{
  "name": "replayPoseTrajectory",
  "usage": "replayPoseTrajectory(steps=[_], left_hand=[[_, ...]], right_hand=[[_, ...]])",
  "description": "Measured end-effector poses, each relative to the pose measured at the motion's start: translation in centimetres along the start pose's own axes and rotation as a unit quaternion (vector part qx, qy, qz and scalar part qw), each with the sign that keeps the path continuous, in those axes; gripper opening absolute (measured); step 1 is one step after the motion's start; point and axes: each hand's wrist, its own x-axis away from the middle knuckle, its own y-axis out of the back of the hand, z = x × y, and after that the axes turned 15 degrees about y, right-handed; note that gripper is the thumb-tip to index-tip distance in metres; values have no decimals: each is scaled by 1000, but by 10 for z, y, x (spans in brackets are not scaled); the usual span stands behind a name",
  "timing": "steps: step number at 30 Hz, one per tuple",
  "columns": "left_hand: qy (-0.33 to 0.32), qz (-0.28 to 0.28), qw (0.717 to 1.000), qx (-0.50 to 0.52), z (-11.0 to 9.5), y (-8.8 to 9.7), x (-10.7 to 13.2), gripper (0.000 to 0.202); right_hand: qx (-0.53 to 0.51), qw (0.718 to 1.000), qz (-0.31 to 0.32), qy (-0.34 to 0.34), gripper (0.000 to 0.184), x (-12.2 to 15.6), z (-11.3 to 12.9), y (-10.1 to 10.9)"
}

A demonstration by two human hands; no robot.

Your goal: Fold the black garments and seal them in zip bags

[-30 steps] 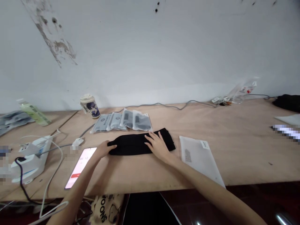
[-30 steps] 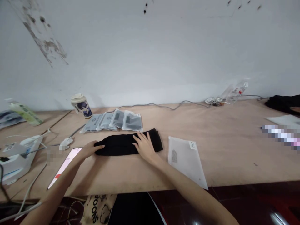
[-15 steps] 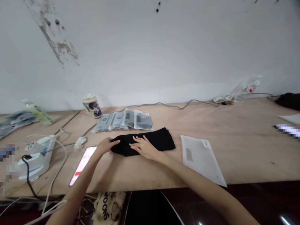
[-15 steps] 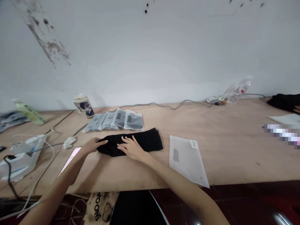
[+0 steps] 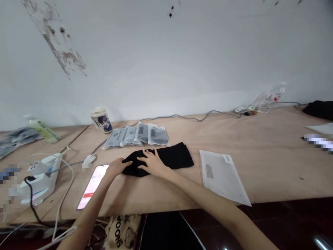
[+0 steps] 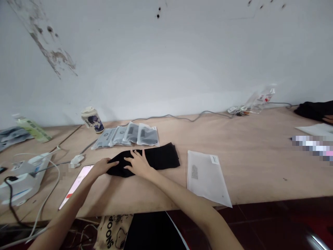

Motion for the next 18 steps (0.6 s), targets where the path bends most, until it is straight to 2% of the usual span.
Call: replayPoseTrajectory(steps=[4, 8, 11, 15, 18], left_hand=[[19, 21, 998, 51, -4, -7, 3, 30], [28, 20, 998, 56, -4, -4, 6, 28], [38, 6, 998, 56, -3, 1, 7, 29], [35, 11, 998, 57, 0, 3, 7, 32], [25, 6, 999, 44, 4, 5, 7, 33]], right_hand=[[4, 1000, -18, 14, 36, -5, 0, -15], [7, 999, -27, 18, 33, -3, -3, -15], [21, 997, -60, 40, 36, 6, -8, -13], [1, 998, -54, 22, 42, 22, -22, -16], [11, 998, -63, 4, 46, 37, -38, -12]])
